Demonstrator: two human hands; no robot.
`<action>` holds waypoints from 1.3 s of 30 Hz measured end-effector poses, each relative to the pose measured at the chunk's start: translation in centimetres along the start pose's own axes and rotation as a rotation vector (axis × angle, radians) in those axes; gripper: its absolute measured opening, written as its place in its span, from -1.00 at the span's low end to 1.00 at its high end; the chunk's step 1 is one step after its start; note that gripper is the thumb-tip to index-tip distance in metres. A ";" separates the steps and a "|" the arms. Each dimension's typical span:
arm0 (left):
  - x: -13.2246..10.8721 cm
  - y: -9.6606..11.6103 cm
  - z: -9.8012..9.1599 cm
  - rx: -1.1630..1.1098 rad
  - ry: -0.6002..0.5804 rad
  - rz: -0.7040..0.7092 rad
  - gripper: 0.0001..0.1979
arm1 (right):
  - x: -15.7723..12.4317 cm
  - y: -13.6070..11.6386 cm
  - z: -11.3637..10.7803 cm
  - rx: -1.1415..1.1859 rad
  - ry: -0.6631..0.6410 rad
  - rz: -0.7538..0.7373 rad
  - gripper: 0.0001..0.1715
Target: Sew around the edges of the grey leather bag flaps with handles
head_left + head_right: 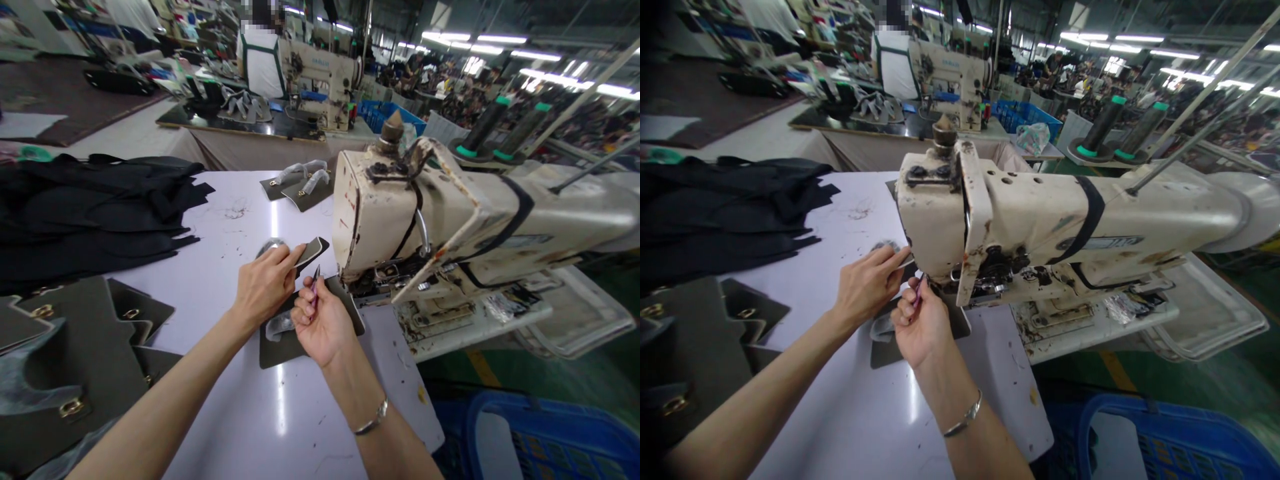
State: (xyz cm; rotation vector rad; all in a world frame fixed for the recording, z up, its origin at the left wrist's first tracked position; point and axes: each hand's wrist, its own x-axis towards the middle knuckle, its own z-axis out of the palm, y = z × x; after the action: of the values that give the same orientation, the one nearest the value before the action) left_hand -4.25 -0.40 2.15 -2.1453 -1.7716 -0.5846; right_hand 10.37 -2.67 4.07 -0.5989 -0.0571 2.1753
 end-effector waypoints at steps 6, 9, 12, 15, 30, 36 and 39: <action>6.2 -1.5 -0.8 0.036 0.129 -0.048 -0.55 | -1.7 0.8 -0.1 0.001 -0.040 0.057 -0.58; 10.4 -1.8 -0.8 -0.036 0.116 -0.095 -0.50 | -3.7 1.3 -0.9 -0.223 -0.112 0.037 -0.63; 10.8 -0.8 -1.0 -0.152 0.001 -0.069 -0.43 | -6.0 0.7 -2.4 -0.573 -0.004 -0.171 -0.64; 5.7 1.8 -1.6 -0.314 0.010 -0.118 -0.67 | -8.0 -1.0 -4.8 -0.903 0.234 -0.518 -0.66; -12.4 15.5 6.0 -1.657 -0.202 -0.510 -0.29 | -6.2 -3.9 -7.5 -0.929 0.294 -0.526 -0.62; -12.2 14.4 6.3 -1.479 -0.073 -0.576 -0.38 | -6.4 -4.6 -8.0 -0.707 0.259 -0.388 -0.42; -11.9 14.4 6.1 -1.453 -0.065 -0.605 -0.41 | -6.4 -5.1 -8.2 -0.735 0.244 -0.353 -0.48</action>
State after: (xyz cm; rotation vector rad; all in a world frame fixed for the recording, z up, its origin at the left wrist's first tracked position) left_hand 8.74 -10.59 -8.55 -2.1230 -2.3404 -2.5953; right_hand 21.04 -5.68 0.60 -1.1595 -0.7933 1.6849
